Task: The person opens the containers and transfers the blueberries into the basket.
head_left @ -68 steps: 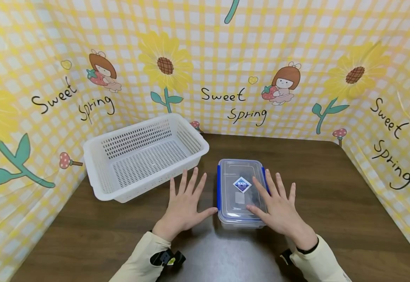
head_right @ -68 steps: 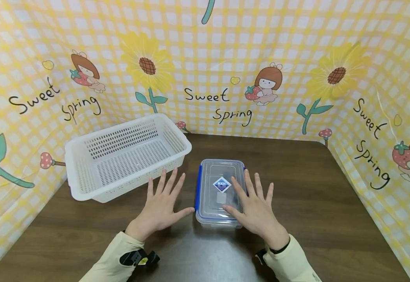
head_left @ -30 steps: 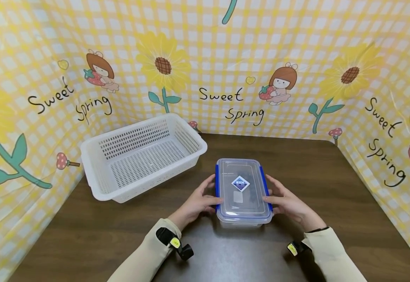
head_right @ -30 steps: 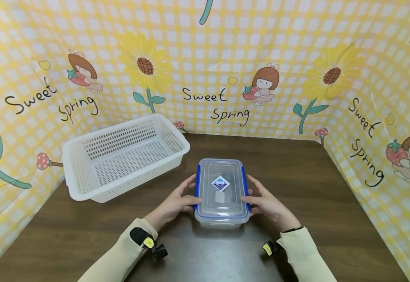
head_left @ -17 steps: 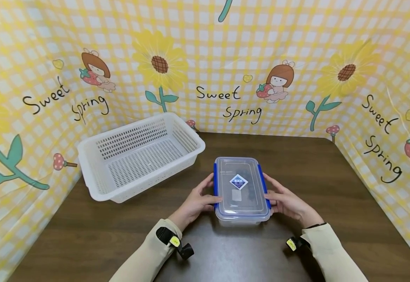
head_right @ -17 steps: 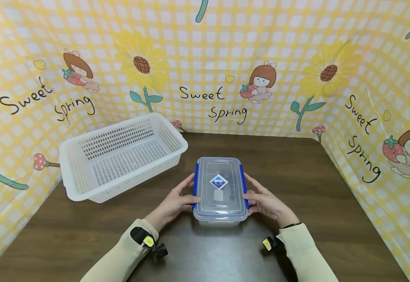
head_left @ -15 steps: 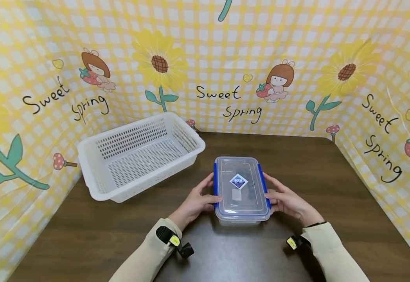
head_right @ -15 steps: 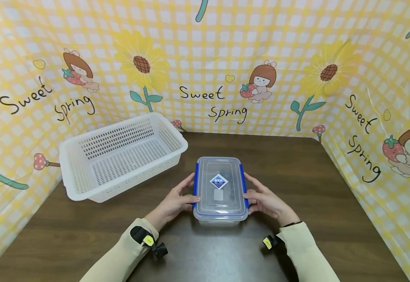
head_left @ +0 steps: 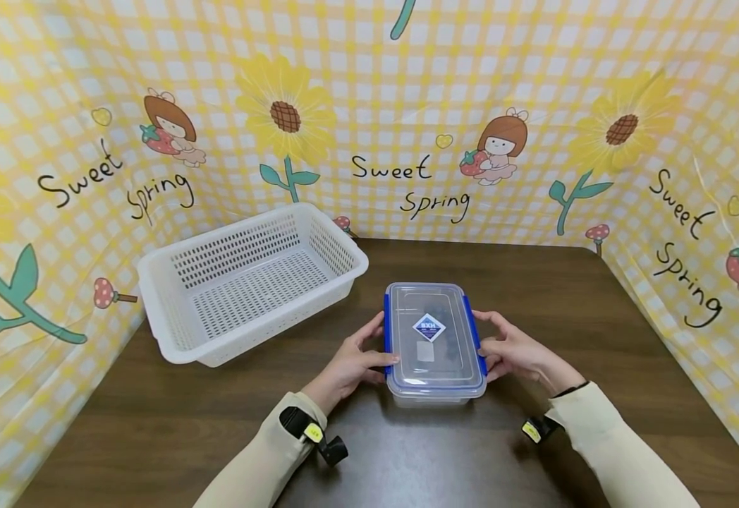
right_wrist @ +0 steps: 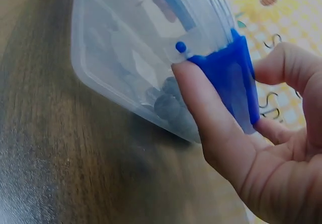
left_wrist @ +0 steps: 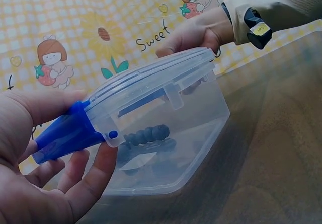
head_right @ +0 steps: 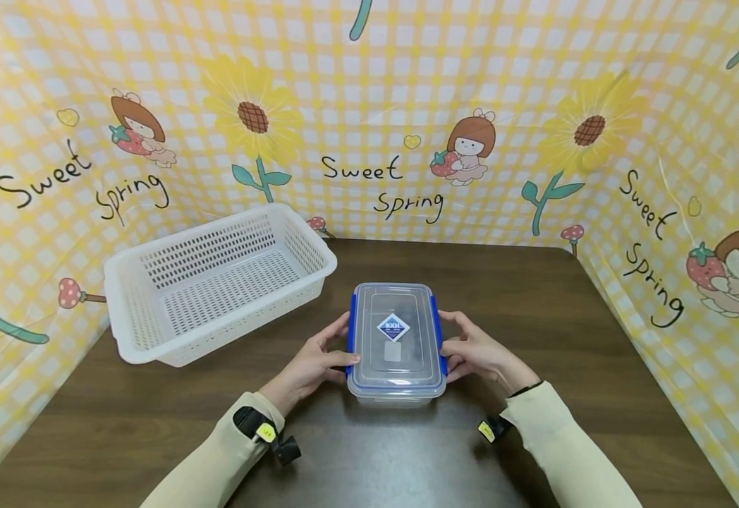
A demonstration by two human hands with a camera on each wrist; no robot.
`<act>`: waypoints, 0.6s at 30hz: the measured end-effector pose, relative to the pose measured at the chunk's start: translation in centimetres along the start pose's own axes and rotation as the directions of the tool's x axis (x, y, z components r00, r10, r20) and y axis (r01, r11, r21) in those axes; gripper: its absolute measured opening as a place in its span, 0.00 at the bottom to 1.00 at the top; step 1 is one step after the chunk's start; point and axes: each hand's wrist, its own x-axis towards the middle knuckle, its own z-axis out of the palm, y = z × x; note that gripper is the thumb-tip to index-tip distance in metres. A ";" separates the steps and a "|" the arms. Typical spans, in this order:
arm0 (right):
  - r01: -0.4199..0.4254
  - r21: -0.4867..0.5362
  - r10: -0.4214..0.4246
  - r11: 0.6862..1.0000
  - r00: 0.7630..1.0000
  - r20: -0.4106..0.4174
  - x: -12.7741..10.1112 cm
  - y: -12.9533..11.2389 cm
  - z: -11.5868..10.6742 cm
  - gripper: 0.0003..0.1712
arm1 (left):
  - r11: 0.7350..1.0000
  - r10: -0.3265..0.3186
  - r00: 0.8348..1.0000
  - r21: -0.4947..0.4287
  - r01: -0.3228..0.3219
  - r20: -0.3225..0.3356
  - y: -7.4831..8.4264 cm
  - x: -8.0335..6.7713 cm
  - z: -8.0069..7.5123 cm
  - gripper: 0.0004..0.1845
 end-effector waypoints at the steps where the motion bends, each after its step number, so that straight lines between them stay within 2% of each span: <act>1: -0.009 -0.011 0.009 1.000 1.000 -0.009 0.0 -0.2 0.1 0.47 | 1.000 -0.002 1.000 0.002 0.002 -0.001 0.0 0.0 0.0 0.50; 7: -0.067 -0.049 0.065 0.997 0.997 -0.037 -0.1 -1.1 0.6 0.50 | 0.999 -0.031 0.999 -0.012 0.031 -0.008 0.2 0.2 0.1 0.50; 18: -0.138 -0.158 0.135 0.978 0.990 -0.031 0.0 -2.7 1.3 0.49 | 0.999 -0.053 0.998 0.009 0.053 -0.022 0.7 0.0 0.2 0.51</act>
